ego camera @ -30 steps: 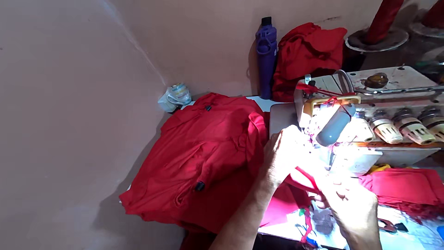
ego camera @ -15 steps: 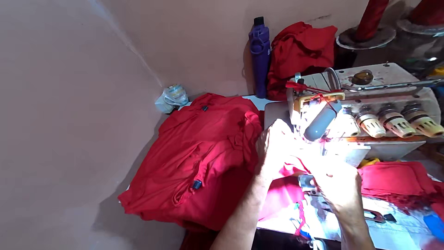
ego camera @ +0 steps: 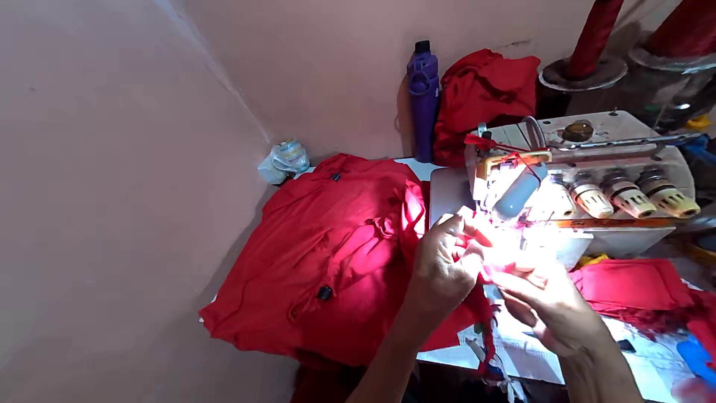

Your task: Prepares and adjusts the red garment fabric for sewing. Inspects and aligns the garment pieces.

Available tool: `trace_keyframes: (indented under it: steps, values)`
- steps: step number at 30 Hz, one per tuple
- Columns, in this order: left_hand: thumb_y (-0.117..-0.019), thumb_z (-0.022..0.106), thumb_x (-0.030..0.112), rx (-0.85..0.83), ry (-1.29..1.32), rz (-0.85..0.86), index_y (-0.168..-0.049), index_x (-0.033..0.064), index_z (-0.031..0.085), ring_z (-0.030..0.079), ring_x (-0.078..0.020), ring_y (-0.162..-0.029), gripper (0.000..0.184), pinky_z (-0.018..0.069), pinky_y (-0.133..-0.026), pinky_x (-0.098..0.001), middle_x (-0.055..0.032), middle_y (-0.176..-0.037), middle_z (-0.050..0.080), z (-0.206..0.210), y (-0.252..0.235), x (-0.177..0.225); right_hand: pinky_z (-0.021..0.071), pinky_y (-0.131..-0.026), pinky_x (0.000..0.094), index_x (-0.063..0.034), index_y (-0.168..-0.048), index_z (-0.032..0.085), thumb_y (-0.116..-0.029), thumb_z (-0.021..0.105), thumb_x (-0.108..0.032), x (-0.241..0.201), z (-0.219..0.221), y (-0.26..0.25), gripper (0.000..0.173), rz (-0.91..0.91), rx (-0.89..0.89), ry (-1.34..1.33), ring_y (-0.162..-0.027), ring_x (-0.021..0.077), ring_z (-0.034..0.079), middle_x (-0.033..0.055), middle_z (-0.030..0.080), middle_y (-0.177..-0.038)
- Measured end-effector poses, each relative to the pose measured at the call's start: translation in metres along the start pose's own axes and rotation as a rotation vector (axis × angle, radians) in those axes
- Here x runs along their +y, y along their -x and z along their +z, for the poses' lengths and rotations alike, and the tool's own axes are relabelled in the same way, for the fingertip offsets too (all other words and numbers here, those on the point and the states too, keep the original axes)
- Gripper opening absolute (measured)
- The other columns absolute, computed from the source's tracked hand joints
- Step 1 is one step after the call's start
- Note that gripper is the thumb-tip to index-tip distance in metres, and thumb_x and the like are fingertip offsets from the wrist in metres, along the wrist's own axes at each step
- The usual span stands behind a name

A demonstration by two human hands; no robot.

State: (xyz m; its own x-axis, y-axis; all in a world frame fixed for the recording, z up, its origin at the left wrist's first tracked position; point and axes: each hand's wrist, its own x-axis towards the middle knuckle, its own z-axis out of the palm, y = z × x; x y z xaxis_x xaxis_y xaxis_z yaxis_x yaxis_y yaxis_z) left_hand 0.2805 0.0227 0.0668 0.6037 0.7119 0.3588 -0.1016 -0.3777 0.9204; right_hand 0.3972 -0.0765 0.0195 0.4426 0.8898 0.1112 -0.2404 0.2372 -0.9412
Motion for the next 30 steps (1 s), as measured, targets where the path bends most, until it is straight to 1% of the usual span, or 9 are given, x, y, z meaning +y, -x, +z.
trace_keyframes:
  steps: [3, 5, 8, 11, 15, 18, 20, 24, 30]
  values:
    - [-0.0802, 0.065, -0.007, -0.003, -0.171, 0.142, -0.087, 0.0021, 0.071, 0.064, -0.0052, -0.083, 0.012, 0.0532, -0.073, -0.0209, -0.0041, -0.090, 0.068, -0.004, -0.001, -0.016, 0.0305, -0.036, 0.0096, -0.0130, -0.076, 0.057, -0.0939, 0.047, 0.009, -0.011, 0.003, 0.004, 0.030, 0.280, 0.080, -0.146, -0.038, -0.0055, 0.036, -0.0088, 0.052, -0.054]
    - [-0.0814, 0.067, -0.003, -0.020, -0.307, 0.210, -0.091, -0.0018, 0.073, 0.068, -0.0133, -0.092, 0.011, 0.0548, -0.083, -0.0294, -0.0114, -0.095, 0.072, -0.004, 0.001, -0.025, 0.0315, -0.037, 0.0092, -0.0142, -0.078, 0.059, -0.0969, 0.047, 0.007, -0.009, 0.004, 0.006, 0.031, 0.306, 0.070, -0.118, -0.039, -0.0065, 0.037, -0.0101, 0.055, -0.057]
    - [-0.0843, 0.065, -0.001, -0.046, -0.359, 0.259, -0.090, -0.0050, 0.072, 0.066, -0.0146, -0.085, 0.010, 0.0541, -0.078, -0.0291, -0.0136, -0.091, 0.070, -0.004, 0.001, -0.037, 0.0314, -0.037, 0.0087, -0.0146, -0.080, 0.063, -0.0962, 0.050, 0.004, -0.001, -0.001, 0.006, 0.028, 0.281, 0.016, -0.135, -0.039, -0.0072, 0.037, -0.0097, 0.056, -0.058]
    - [-0.0786, 0.065, -0.008, -0.057, -0.077, 0.198, -0.092, -0.0071, 0.069, 0.065, -0.0066, -0.082, 0.014, 0.0546, -0.076, -0.0224, -0.0084, -0.087, 0.069, -0.008, -0.001, -0.044, 0.0316, -0.037, 0.0081, -0.0208, -0.081, 0.067, -0.0903, 0.058, -0.006, 0.017, -0.011, 0.001, 0.019, 0.218, -0.065, -0.130, -0.038, -0.0084, 0.037, -0.0132, 0.053, -0.053]
    - [-0.0802, 0.060, -0.018, -0.092, 0.342, -0.082, -0.086, 0.0078, 0.062, 0.064, 0.0020, -0.076, 0.027, 0.0552, -0.072, -0.0168, 0.0073, -0.078, 0.066, -0.009, 0.004, -0.028, 0.0363, -0.043, 0.0085, -0.0225, -0.083, 0.068, -0.0927, 0.063, -0.013, 0.022, -0.003, 0.006, 0.015, 0.015, -0.051, 0.121, -0.046, -0.0098, 0.044, -0.0175, 0.060, -0.062]
    - [-0.0815, 0.067, -0.006, -0.028, -0.030, 0.081, -0.086, -0.0027, 0.067, 0.059, -0.0010, -0.076, 0.006, 0.0503, -0.070, -0.0161, -0.0019, -0.082, 0.063, -0.005, 0.001, -0.037, 0.0428, -0.047, 0.0102, -0.0156, -0.088, 0.074, -0.0924, 0.069, -0.010, 0.009, 0.003, 0.014, 0.009, -0.062, -0.006, 0.099, -0.052, -0.0068, 0.053, -0.0125, 0.069, -0.071]
    - [-0.0856, 0.070, 0.002, 0.041, -0.294, 0.213, -0.097, -0.0024, 0.073, 0.065, -0.0102, -0.088, 0.013, 0.0541, -0.079, -0.0248, -0.0098, -0.096, 0.069, -0.002, -0.005, -0.045, 0.0403, -0.042, 0.0101, -0.0136, -0.086, 0.075, -0.0903, 0.069, -0.004, 0.006, 0.006, 0.015, 0.012, -0.095, 0.051, 0.023, -0.047, -0.0062, 0.052, -0.0098, 0.070, -0.068]
    - [-0.0920, 0.066, 0.004, 0.025, -0.642, 0.340, -0.102, -0.0008, 0.074, 0.068, -0.0255, -0.095, 0.014, 0.0553, -0.086, -0.0393, -0.0153, -0.099, 0.069, 0.004, -0.020, -0.063, 0.0421, -0.040, 0.0092, -0.0157, -0.090, 0.074, -0.0950, 0.065, -0.011, 0.021, 0.001, 0.013, 0.011, -0.263, 0.091, 0.177, -0.045, -0.0081, 0.049, -0.0144, 0.066, -0.067]
    - [-0.0922, 0.063, 0.002, -0.041, -0.551, 0.223, -0.115, -0.0037, 0.069, 0.064, -0.0263, -0.096, 0.024, 0.0529, -0.087, -0.0399, -0.0164, -0.101, 0.066, -0.003, -0.016, -0.060, 0.0486, -0.041, 0.0124, -0.0114, -0.087, 0.068, -0.0960, 0.055, 0.000, 0.011, 0.001, 0.014, 0.019, -0.192, 0.215, 0.136, -0.044, -0.0033, 0.055, -0.0111, 0.066, -0.063]
